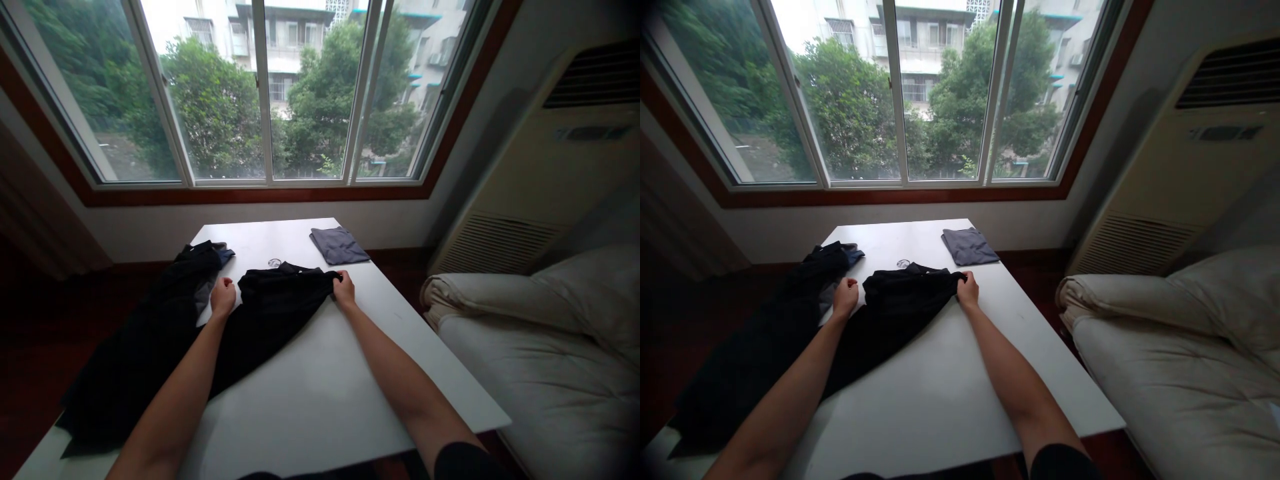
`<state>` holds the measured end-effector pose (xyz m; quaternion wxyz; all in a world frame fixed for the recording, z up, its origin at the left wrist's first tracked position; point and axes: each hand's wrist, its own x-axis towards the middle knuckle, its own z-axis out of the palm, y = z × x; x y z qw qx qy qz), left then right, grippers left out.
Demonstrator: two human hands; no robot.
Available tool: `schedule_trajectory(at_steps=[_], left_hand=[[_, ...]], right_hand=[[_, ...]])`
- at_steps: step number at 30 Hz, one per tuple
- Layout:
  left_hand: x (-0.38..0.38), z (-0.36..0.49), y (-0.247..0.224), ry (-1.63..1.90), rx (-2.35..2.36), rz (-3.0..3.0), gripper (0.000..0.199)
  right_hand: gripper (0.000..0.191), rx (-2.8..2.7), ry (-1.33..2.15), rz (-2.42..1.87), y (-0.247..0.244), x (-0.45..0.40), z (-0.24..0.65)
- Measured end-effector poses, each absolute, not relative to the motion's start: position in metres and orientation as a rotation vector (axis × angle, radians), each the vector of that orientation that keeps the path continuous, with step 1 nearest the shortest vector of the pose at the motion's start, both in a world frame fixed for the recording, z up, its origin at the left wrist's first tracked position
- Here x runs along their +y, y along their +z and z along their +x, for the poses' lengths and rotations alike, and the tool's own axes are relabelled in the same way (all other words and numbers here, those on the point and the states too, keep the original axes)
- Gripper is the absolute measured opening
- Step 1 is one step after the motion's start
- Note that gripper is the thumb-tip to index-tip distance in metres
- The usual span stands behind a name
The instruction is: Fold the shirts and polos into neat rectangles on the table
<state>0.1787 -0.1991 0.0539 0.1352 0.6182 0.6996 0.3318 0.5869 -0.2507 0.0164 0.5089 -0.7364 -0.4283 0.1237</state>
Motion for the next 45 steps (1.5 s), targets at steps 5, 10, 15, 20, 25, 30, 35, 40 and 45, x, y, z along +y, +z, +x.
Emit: schedule_trajectory(at_steps=[5, 10, 15, 20, 25, 30, 35, 40, 45], left_hand=[[-0.21, 0.202, 0.052, 0.941, 1.672, 2.274, 0.026], [-0.229, 0.216, 0.052, 0.499, 1.606, 2.468, 0.049], [-0.238, 0.217, 0.061, 0.325, 1.811, 2.503, 0.044], [-0.229, 0.194, 0.069, 0.308, 2.078, 2.37, 0.043], [-0.214, 0.153, 0.069, 0.293, 2.272, 2.174, 0.042], [-0.212, 0.156, 0.069, 0.554, 2.143, 2.308, 0.039], [-0.218, 0.176, 0.062, 0.458, 1.971, 2.423, 0.057], [-0.216, 0.166, 0.058, 0.336, 2.142, 2.252, 0.061], [-0.213, 0.156, 0.069, 0.42, 2.22, 2.062, 0.037]], right_hand=[[0.034, -1.046, 0.349, -1.689, 0.013, -0.247, 0.588], [0.053, -1.21, 0.363, -1.567, 0.016, -0.249, 0.579], [0.055, -1.43, 0.248, -1.582, 0.025, -0.258, 0.568], [0.034, -1.485, 0.305, -1.519, 0.029, -0.259, 0.565], [0.032, -1.333, 0.258, -1.552, 0.03, -0.259, 0.573], [0.028, -1.334, 0.031, -1.684, 0.04, -0.265, 0.57], [0.024, -1.764, 0.083, -1.473, 0.054, -0.278, 0.534], [0.034, -2.309, 0.435, -1.219, 0.056, -0.298, 0.494], [0.024, -2.474, 0.686, -1.112, 0.063, -0.305, 0.487]])
